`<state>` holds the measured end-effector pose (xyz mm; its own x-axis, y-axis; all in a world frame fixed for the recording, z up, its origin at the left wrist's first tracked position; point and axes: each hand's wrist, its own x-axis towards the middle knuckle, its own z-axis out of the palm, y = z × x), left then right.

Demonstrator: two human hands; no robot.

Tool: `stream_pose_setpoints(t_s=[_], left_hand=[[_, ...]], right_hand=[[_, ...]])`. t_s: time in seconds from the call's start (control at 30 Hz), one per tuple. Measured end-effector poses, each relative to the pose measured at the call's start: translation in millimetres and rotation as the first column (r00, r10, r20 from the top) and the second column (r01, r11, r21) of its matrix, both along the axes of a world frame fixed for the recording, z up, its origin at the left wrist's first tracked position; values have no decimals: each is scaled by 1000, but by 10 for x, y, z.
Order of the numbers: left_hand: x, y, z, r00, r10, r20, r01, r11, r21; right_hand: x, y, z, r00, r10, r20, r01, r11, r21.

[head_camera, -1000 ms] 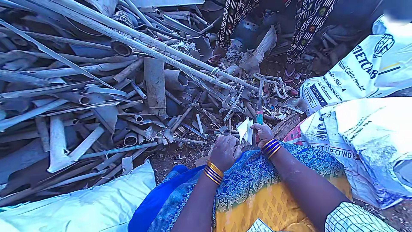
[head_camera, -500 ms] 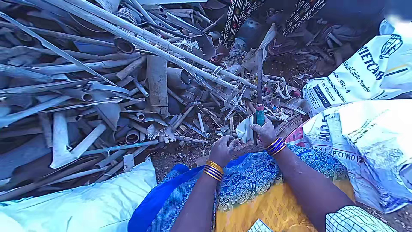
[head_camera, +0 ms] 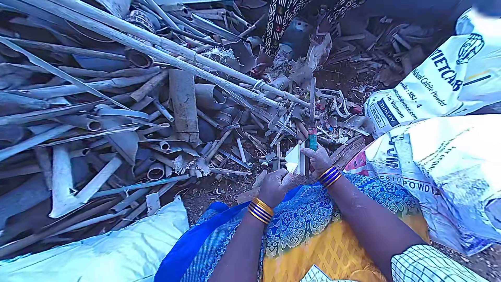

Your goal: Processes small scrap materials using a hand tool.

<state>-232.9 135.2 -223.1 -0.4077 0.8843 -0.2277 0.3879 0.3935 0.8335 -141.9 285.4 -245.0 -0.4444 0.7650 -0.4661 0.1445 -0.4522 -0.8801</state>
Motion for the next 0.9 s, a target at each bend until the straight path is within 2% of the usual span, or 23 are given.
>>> stream_pose_setpoints(t_s=[0.1, 0.2, 0.23, 0.3, 0.37, 0.47, 0.63, 0.67, 0.7, 0.8, 0.83, 0.87, 0.9], left_hand=[[32, -28, 9, 998, -55, 26, 54, 998, 37], [85, -73, 50, 992, -128, -17, 130, 985, 110], [88, -78, 56, 990, -122, -69, 129, 987, 95], [23, -57, 120, 977, -132, -169, 114, 987, -114], [-76, 11, 132, 961, -124, -245, 35, 941, -337], [-167, 2, -2, 942, -38, -334, -104, 911, -399], [-207, 14, -15, 931, -3, -366, -216, 803, -555], [-219, 12, -18, 932, 25, -361, -234, 803, -548], [-230, -10, -44, 928, 78, -365, -259, 840, -478], [-208, -72, -149, 912, 217, -349, -253, 966, -60], [-179, -76, -190, 925, 212, -314, -197, 977, 78], [-145, -74, -219, 944, 163, -286, -126, 981, 146], [-109, -69, -224, 957, 85, -279, -48, 990, 135]], right_hand=[[3, 114, -22, 990, -132, 55, 135, 990, -45], [94, 423, -148, 897, -436, 71, 441, 892, -98], [141, 522, -154, 849, -524, 71, 528, 841, -119], [199, 595, -126, 799, -600, 38, 598, 787, -152], [173, 520, -50, 835, -550, -10, 542, 824, -164], [87, 327, 23, 928, -367, -60, 353, 920, -172], [10, 182, -2, 973, -222, -69, 206, 961, -186], [1, 167, -15, 976, -208, -64, 193, 963, -189], [-11, 146, -20, 980, -191, -52, 178, 966, -188], [-25, 71, -9, 992, -123, -36, 112, 969, -221], [-32, 37, 9, 995, -96, -38, 85, 968, -237], [-35, -2, 38, 997, -65, -45, 52, 964, -261], [-39, -45, 70, 998, -28, -49, 13, 960, -280]])
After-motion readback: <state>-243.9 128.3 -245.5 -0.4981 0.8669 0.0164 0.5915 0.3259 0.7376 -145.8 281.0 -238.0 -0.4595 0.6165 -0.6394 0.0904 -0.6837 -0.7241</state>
